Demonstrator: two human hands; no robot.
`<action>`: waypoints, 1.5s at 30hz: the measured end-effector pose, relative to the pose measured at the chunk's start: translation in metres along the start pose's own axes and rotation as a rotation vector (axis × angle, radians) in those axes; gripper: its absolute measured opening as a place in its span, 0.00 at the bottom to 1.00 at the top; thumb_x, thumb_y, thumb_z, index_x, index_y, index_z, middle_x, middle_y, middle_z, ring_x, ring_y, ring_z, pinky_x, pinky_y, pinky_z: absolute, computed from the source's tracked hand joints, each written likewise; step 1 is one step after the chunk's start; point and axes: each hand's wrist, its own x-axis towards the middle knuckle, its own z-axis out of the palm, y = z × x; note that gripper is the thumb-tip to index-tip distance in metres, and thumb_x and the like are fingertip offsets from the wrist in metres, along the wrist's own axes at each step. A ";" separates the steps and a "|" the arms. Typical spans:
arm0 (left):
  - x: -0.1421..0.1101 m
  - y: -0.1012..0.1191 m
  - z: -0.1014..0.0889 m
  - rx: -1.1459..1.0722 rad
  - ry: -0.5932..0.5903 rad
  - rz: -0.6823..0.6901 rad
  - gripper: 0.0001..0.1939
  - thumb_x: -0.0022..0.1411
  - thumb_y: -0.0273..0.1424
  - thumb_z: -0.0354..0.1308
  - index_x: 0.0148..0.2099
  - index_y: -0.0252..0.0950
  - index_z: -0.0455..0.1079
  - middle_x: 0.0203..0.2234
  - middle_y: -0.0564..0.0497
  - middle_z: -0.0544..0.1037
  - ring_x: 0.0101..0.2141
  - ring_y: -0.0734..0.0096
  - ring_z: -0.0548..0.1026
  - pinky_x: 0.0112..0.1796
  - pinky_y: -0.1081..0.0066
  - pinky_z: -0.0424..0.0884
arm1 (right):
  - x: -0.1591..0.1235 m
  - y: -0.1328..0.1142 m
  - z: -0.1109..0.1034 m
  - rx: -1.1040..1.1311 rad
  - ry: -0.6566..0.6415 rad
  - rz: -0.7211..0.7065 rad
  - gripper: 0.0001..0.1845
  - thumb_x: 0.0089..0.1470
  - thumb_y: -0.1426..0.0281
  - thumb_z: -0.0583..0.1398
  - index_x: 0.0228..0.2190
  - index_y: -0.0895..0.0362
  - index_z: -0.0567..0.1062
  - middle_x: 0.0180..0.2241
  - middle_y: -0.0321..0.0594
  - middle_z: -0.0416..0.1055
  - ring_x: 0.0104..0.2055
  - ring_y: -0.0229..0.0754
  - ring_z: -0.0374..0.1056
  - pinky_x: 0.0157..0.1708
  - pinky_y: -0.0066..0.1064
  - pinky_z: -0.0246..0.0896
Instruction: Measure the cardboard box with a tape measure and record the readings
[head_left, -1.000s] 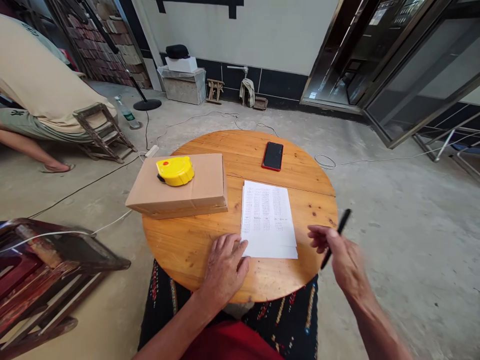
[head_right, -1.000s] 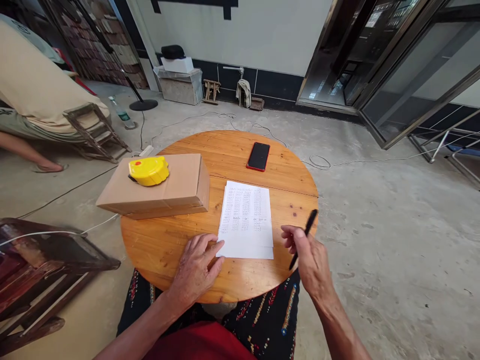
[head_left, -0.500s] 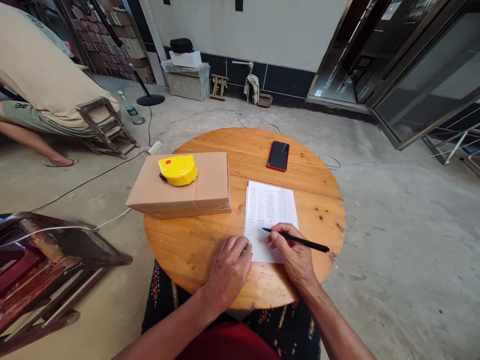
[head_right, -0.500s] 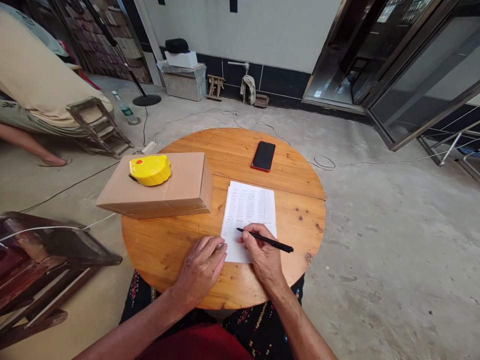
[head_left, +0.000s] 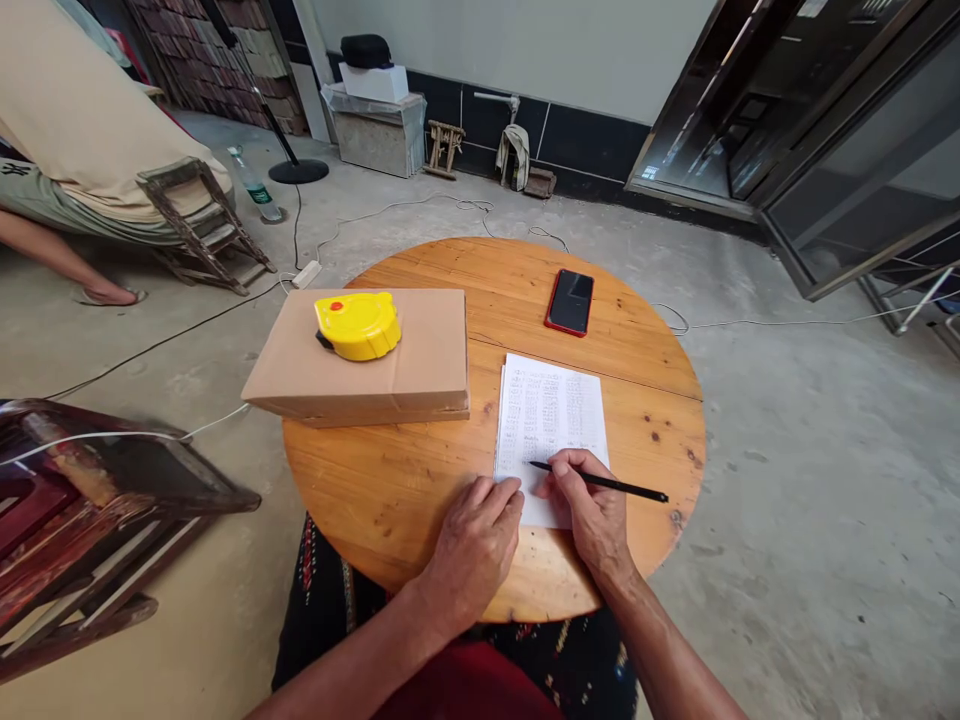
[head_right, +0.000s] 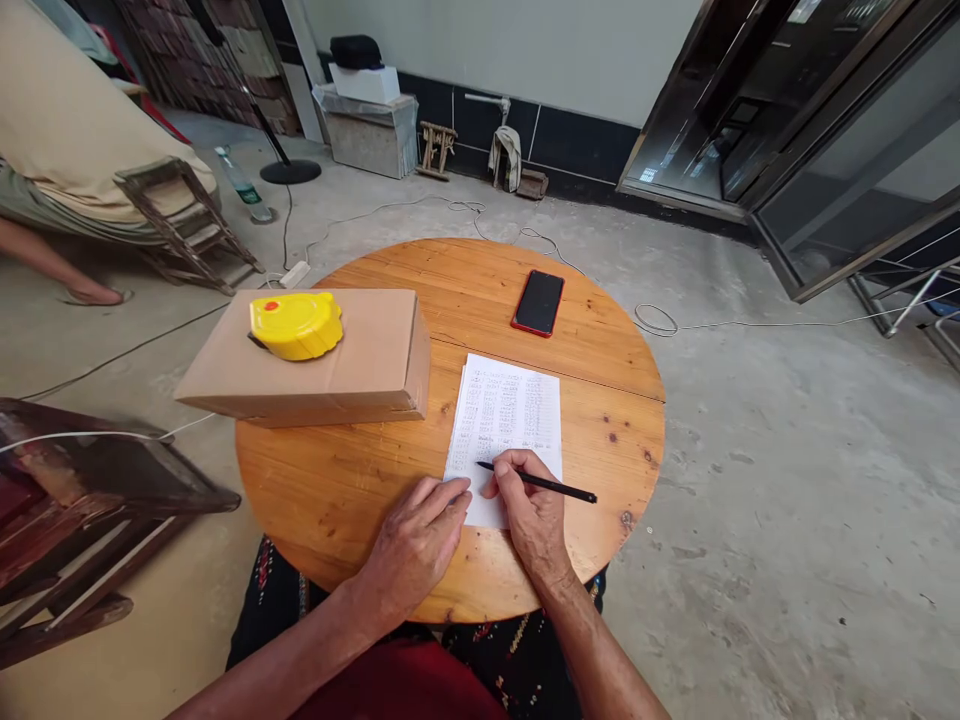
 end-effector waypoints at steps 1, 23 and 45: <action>0.001 0.000 0.000 -0.006 0.003 -0.008 0.12 0.64 0.19 0.52 0.48 0.30 0.69 0.44 0.44 0.77 0.41 0.62 0.71 0.43 0.62 0.74 | -0.001 0.001 0.000 -0.010 0.024 -0.004 0.10 0.58 0.62 0.59 0.30 0.55 0.72 0.19 0.32 0.69 0.21 0.37 0.62 0.24 0.28 0.57; -0.003 0.000 0.000 -0.125 0.023 -0.085 0.14 0.64 0.20 0.52 0.51 0.32 0.70 0.48 0.45 0.76 0.42 0.63 0.70 0.45 0.63 0.74 | -0.006 0.007 0.002 -0.293 0.009 -0.075 0.09 0.59 0.63 0.57 0.31 0.55 0.72 0.22 0.33 0.66 0.21 0.36 0.56 0.21 0.27 0.53; 0.000 0.000 -0.003 -0.147 0.018 -0.105 0.12 0.65 0.20 0.52 0.48 0.33 0.71 0.47 0.47 0.77 0.42 0.61 0.70 0.43 0.60 0.74 | -0.010 0.010 0.001 -0.294 0.026 -0.063 0.12 0.61 0.62 0.56 0.32 0.55 0.74 0.18 0.31 0.63 0.20 0.37 0.58 0.22 0.29 0.55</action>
